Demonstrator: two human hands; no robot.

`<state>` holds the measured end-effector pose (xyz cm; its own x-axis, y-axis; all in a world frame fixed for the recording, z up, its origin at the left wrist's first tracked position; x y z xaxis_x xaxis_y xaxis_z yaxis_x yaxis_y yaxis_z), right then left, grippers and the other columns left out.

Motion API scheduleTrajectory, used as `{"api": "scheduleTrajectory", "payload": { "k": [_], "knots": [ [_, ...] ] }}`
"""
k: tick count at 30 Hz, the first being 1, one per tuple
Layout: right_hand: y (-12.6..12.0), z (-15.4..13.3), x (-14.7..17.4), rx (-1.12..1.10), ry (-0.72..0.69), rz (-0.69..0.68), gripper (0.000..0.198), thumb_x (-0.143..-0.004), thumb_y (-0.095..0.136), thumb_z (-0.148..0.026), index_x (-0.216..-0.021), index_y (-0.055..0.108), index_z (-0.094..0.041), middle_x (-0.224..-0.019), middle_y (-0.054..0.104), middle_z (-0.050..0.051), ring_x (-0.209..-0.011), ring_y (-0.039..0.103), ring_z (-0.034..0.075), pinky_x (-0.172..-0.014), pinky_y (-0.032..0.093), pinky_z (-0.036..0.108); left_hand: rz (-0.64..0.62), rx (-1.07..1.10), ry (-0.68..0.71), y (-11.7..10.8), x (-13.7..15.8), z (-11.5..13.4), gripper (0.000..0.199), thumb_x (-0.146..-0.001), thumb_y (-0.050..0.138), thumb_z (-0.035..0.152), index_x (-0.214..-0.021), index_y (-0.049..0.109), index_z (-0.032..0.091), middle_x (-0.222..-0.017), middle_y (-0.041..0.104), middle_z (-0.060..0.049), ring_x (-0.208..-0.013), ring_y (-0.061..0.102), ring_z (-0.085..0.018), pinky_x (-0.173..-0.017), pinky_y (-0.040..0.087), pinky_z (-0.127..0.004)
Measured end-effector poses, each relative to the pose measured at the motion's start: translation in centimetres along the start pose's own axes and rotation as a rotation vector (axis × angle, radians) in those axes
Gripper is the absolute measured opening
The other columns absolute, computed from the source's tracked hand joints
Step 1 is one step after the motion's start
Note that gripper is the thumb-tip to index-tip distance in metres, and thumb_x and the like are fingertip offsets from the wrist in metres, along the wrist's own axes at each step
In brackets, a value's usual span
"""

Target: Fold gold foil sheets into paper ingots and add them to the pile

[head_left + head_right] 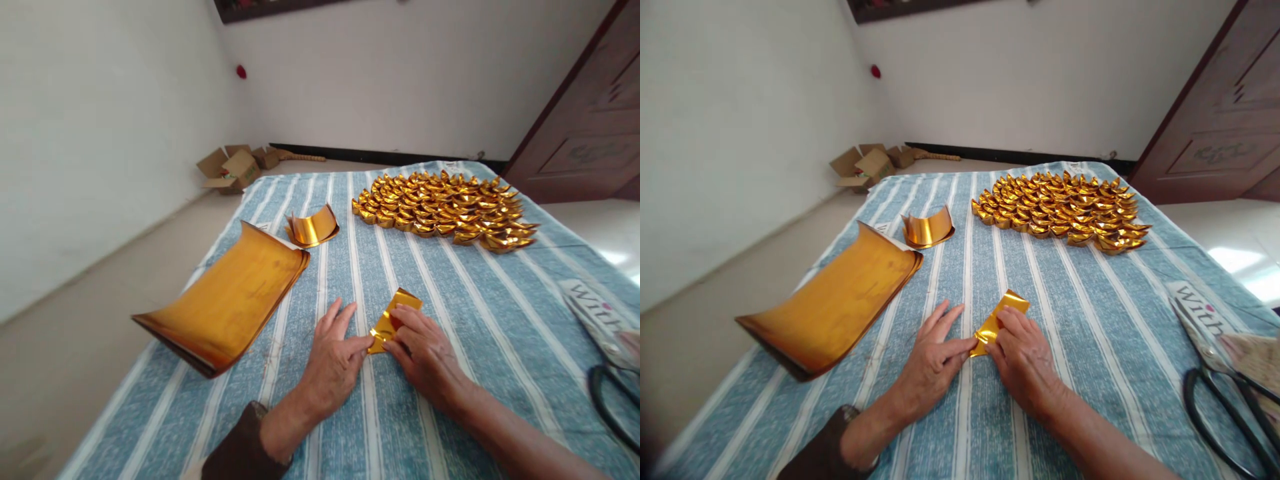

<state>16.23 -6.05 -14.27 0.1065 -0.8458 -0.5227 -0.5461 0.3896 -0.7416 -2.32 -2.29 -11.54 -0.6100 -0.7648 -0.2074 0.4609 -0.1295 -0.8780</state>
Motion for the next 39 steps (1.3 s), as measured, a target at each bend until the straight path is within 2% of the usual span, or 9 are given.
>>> {"api": "scheduleTrajectory", "payload": {
  "k": [8, 15, 26, 29, 33, 37, 39],
  "knots": [
    [0.3, 0.5, 0.3, 0.018, -0.037, -0.004, 0.026, -0.093, 0.046, -0.023, -0.071, 0.06, -0.02, -0.108, 0.067, 0.012, -0.105, 0.062, 0.028, -0.082, 0.054, 0.045, -0.047, 0.001, -0.035, -0.2, 0.0, 0.1, 0.027, -0.085, 0.057, 0.014, -0.099, 0.075, 0.03, -0.143, 0.046, -0.009, -0.139, 0.028, -0.037, -0.102, 0.034, -0.066],
    [-0.1, 0.6, 0.3, 0.025, -0.02, -0.045, 0.025, -0.091, 0.047, -0.021, -0.068, 0.058, -0.021, -0.11, 0.066, 0.01, -0.101, 0.062, 0.027, -0.082, 0.054, 0.044, -0.019, 0.017, -0.03, -0.3, 0.3, 0.2, 0.028, -0.084, 0.058, 0.014, -0.099, 0.075, 0.03, -0.144, 0.046, -0.007, -0.139, 0.029, -0.036, -0.102, 0.036, -0.063],
    [-0.7, 1.2, 0.2, -0.125, 0.032, -0.103, 0.017, -0.088, 0.05, -0.014, -0.073, 0.056, -0.019, -0.114, 0.063, 0.012, -0.104, 0.061, 0.026, -0.085, 0.055, 0.042, -0.025, 0.018, -0.022, -0.2, 0.1, 0.1, 0.03, -0.083, 0.06, 0.013, -0.102, 0.074, 0.031, -0.143, 0.047, -0.008, -0.14, 0.027, -0.037, -0.102, 0.034, -0.065],
    [-1.2, 1.0, 0.0, -0.124, -0.038, -0.1, 0.016, -0.09, 0.046, -0.012, -0.086, 0.061, -0.018, -0.111, 0.063, 0.012, -0.105, 0.06, 0.024, -0.087, 0.054, 0.041, -0.014, 0.025, -0.006, -0.2, 0.0, 0.0, 0.028, -0.085, 0.059, 0.015, -0.102, 0.074, 0.031, -0.142, 0.048, -0.008, -0.139, 0.027, -0.036, -0.102, 0.034, -0.065],
    [-1.8, 0.0, 0.0, 0.052, -0.199, -0.062, 0.027, -0.094, 0.039, -0.011, -0.101, 0.064, -0.018, -0.111, 0.062, 0.013, -0.114, 0.054, 0.028, -0.089, 0.051, 0.043, -0.026, 0.025, -0.008, -0.1, -0.1, 0.0, 0.028, -0.086, 0.058, 0.015, -0.103, 0.073, 0.031, -0.142, 0.047, -0.009, -0.139, 0.027, -0.037, -0.102, 0.033, -0.065],
    [-2.2, -1.3, 0.0, 0.146, -0.409, -0.147, 0.028, -0.096, 0.037, -0.012, -0.108, 0.063, -0.014, -0.109, 0.063, 0.014, -0.111, 0.054, 0.028, -0.089, 0.049, 0.042, -0.034, 0.035, -0.025, -0.1, -0.1, 0.1, 0.026, -0.088, 0.056, 0.018, -0.102, 0.074, 0.031, -0.143, 0.046, -0.01, -0.139, 0.027, -0.039, -0.102, 0.032, -0.066],
    [-2.1, -1.7, 0.0, 0.16, -0.456, -0.186, 0.027, -0.096, 0.039, -0.014, -0.109, 0.062, -0.011, -0.103, 0.063, 0.014, -0.105, 0.055, 0.027, -0.087, 0.049, 0.041, -0.036, 0.036, -0.029, 0.0, -0.1, 0.1, 0.025, -0.088, 0.056, 0.019, -0.1, 0.075, 0.03, -0.143, 0.046, -0.009, -0.139, 0.027, -0.039, -0.103, 0.032, -0.065]
  ]
}}
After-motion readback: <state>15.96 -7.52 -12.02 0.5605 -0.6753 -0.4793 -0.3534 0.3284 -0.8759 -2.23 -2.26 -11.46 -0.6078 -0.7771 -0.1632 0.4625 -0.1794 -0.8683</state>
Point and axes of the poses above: each hand's wrist, its own x-axis away from the middle knuckle, its own y-axis out of the palm, z = x × y, the point moved 1 cm from there along -x, towards the middle knuckle
